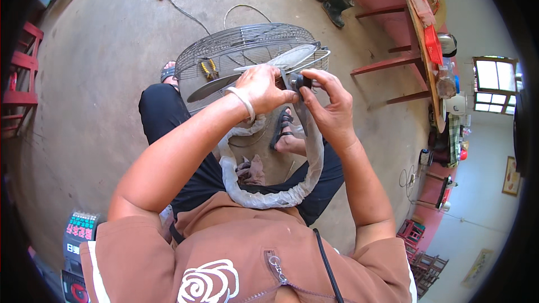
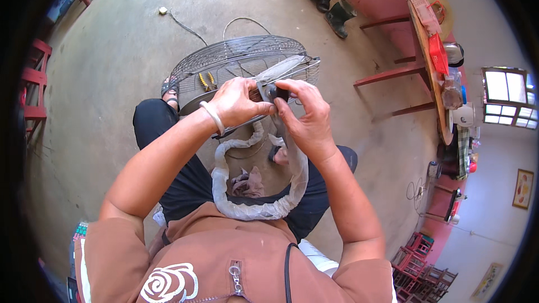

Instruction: Repairing a floor fan by reassembling the guard and components.

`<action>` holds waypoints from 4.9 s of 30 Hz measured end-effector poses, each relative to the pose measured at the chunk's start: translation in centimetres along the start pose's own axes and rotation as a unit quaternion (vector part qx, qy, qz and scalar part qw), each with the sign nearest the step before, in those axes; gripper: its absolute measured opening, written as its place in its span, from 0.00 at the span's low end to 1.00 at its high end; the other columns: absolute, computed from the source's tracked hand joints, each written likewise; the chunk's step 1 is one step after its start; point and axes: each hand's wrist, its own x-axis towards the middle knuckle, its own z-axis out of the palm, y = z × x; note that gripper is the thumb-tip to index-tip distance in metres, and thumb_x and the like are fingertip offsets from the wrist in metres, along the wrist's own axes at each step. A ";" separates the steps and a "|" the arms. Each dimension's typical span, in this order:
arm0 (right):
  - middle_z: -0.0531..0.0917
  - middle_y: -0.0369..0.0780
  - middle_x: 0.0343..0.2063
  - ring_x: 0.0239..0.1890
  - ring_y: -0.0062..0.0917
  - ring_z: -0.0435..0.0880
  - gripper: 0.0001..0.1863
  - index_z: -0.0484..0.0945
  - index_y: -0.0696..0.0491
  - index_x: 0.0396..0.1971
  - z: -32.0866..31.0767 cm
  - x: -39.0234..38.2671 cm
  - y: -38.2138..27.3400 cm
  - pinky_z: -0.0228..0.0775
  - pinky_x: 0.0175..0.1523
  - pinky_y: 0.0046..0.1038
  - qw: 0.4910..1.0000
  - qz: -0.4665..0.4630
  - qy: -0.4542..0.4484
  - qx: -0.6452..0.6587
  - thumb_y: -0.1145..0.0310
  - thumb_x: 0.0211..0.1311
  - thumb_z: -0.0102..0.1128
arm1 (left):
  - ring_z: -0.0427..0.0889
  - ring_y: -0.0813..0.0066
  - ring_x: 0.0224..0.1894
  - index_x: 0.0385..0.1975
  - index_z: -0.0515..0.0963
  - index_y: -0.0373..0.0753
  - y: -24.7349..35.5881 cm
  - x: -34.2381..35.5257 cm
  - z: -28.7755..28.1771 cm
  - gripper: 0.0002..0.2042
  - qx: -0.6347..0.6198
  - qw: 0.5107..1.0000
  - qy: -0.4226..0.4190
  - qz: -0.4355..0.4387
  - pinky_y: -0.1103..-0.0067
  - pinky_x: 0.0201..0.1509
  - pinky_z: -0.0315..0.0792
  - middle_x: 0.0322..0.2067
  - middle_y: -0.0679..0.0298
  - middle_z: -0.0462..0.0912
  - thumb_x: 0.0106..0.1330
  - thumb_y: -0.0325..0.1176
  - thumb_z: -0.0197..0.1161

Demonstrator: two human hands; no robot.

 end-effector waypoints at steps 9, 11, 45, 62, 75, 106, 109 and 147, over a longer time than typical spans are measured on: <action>0.84 0.40 0.36 0.39 0.31 0.83 0.15 0.79 0.51 0.42 0.3 1.7 -2.5 0.74 0.43 0.27 0.988 0.034 -0.064 -0.138 0.69 0.53 0.69 | 0.84 0.58 0.36 0.26 0.81 0.35 0.0 0.1 0.3 0.25 0.036 0.999 0.021 0.019 0.69 0.43 0.75 0.27 0.51 0.84 0.47 0.55 0.70; 0.85 0.40 0.35 0.38 0.30 0.84 0.16 0.79 0.50 0.42 0.5 2.2 -3.0 0.74 0.40 0.27 0.979 0.053 -0.065 -0.184 0.66 0.53 0.69 | 0.84 0.58 0.36 0.25 0.81 0.34 0.0 0.0 0.0 0.25 0.041 0.999 0.021 0.009 0.69 0.44 0.75 0.27 0.51 0.84 0.46 0.56 0.70; 0.83 0.51 0.41 0.44 0.44 0.82 0.25 0.79 0.58 0.46 -1.0 6.4 -6.4 0.74 0.48 0.40 0.846 0.053 -0.281 -0.449 0.50 0.65 0.52 | 0.84 0.58 0.41 0.33 0.84 0.37 -0.7 -0.2 -0.5 0.24 0.026 0.999 0.001 0.039 0.70 0.49 0.75 0.33 0.52 0.85 0.45 0.52 0.74; 0.82 0.50 0.41 0.42 0.42 0.83 0.21 0.74 0.60 0.49 -1.3 5.8 -4.5 0.75 0.46 0.37 0.840 -0.068 -0.354 -0.404 0.59 0.63 0.58 | 0.84 0.55 0.41 0.34 0.83 0.36 -0.9 0.2 -0.4 0.26 0.042 0.998 -0.005 0.044 0.69 0.49 0.75 0.34 0.49 0.84 0.45 0.54 0.72; 0.85 0.46 0.35 0.40 0.45 0.83 0.24 0.69 0.50 0.58 -2.0 7.5 -5.8 0.74 0.47 0.42 0.866 -0.221 -0.274 -0.354 0.59 0.64 0.57 | 0.84 0.57 0.42 0.34 0.84 0.38 -0.9 0.3 -0.6 0.25 0.014 0.999 -0.031 0.036 0.69 0.50 0.75 0.35 0.51 0.84 0.45 0.54 0.73; 0.83 0.51 0.30 0.37 0.48 0.83 0.27 0.78 0.56 0.38 -1.0 7.7 -5.2 0.74 0.43 0.44 0.763 0.109 -0.398 -0.497 0.46 0.71 0.40 | 0.84 0.59 0.37 0.30 0.84 0.37 -1.8 0.9 -1.1 0.23 0.001 0.999 0.002 0.033 0.70 0.46 0.75 0.30 0.52 0.84 0.45 0.51 0.74; 0.82 0.50 0.42 0.45 0.45 0.82 0.21 0.75 0.54 0.50 -2.1 7.3 -5.8 0.73 0.50 0.43 0.854 0.058 -0.302 -0.421 0.53 0.68 0.49 | 0.84 0.58 0.37 0.31 0.84 0.37 -2.1 0.7 -1.2 0.23 -0.009 0.999 0.013 0.041 0.70 0.46 0.75 0.30 0.51 0.84 0.44 0.51 0.74; 0.82 0.51 0.35 0.40 0.42 0.82 0.22 0.72 0.56 0.47 0.8 -5.5 0.1 0.73 0.46 0.36 0.916 0.344 -0.203 -0.037 0.53 0.64 0.58 | 0.83 0.63 0.45 0.42 0.83 0.37 -1.8 1.6 -1.2 0.28 -0.001 0.998 -0.060 0.001 0.73 0.54 0.72 0.39 0.53 0.85 0.47 0.54 0.70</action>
